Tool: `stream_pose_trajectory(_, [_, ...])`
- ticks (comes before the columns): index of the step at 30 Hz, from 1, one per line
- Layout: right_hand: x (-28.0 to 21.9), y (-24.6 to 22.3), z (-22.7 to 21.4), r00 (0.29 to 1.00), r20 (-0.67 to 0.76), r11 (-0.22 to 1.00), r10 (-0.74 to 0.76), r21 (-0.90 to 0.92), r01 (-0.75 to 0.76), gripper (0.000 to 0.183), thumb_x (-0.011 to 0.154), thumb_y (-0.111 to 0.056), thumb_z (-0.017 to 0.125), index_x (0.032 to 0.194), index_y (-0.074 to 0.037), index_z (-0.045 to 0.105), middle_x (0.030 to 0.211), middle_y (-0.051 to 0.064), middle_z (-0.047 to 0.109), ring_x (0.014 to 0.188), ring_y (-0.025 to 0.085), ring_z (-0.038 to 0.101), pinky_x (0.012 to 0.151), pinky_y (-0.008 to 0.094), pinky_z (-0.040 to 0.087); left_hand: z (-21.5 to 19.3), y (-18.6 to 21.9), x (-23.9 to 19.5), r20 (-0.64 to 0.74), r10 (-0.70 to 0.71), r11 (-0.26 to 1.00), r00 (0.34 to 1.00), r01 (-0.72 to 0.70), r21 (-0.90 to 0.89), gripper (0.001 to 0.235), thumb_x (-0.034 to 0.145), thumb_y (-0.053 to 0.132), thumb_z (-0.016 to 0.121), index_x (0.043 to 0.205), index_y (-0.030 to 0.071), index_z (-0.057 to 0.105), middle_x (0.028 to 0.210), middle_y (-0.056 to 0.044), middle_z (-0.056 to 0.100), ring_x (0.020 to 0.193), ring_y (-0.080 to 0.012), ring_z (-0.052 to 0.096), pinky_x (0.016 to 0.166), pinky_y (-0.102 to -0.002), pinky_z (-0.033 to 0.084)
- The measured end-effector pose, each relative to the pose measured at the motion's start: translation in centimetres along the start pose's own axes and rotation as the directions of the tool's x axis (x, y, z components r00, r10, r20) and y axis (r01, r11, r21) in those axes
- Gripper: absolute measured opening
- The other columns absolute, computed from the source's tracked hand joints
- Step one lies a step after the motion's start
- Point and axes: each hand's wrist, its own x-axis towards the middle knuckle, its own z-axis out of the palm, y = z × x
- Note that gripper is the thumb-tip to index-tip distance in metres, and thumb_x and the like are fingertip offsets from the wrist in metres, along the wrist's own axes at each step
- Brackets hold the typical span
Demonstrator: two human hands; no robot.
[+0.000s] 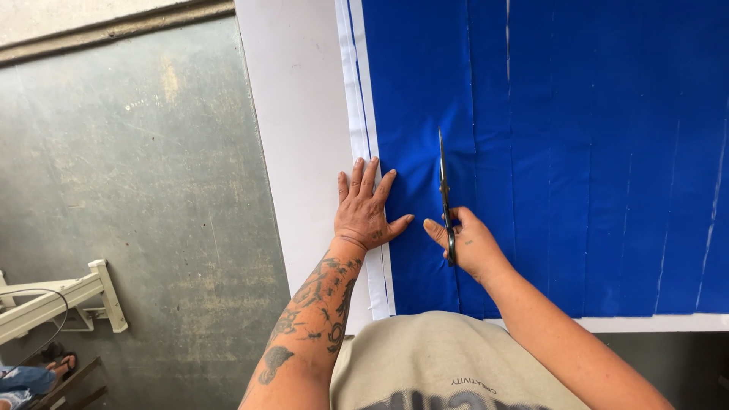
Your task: Cutting multiple strips of blue fabric along marked lines using large scissors on a cutting table.
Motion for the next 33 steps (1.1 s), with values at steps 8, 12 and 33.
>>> stream_pose_trajectory(8, [1.1,0.9,0.4,0.997,-0.045,0.996,-0.055,0.069,0.058,0.058,0.090,-0.049,0.089,0.116,0.000,0.069,0.056,0.005,0.060,0.050,0.017,0.068,0.059,0.027,0.050,0.3,-0.1,-0.1,-0.016,0.002,1.000,1.000,-0.002,-0.008,0.100,0.082,0.090,0.054,0.165,0.038,0.031,0.179,-0.007,0.017,0.166,-0.0354,0.007,0.131,-0.066,0.006])
stream_pose_trajectory(12, [0.5,-0.6,-0.1,0.999,-0.026,0.996,-0.020,0.081,0.022,0.056,0.090,-0.044,0.089,0.114,0.002,0.069,0.056,0.007,0.062,0.050,0.018,0.068,0.057,0.026,0.049,0.4,0.1,0.0,-0.034,0.007,1.000,0.999,-0.008,-0.018,0.100,0.082,0.089,0.054,0.164,0.038,0.032,0.178,-0.007,0.019,0.166,-0.0353,0.009,0.131,-0.066,0.007])
stream_pose_trajectory(33, [4.6,-4.4,-0.5,0.992,-0.037,0.982,-0.122,0.143,0.126,0.063,0.089,-0.053,0.089,0.111,0.002,0.067,0.057,0.009,0.061,0.046,0.018,0.066,0.048,0.026,0.051,-0.1,-0.1,0.0,-0.003,0.012,1.000,1.000,-0.012,-0.022,0.098,0.084,0.087,0.052,0.165,0.036,0.030,0.178,-0.009,0.017,0.165,-0.0371,0.008,0.130,-0.067,0.006])
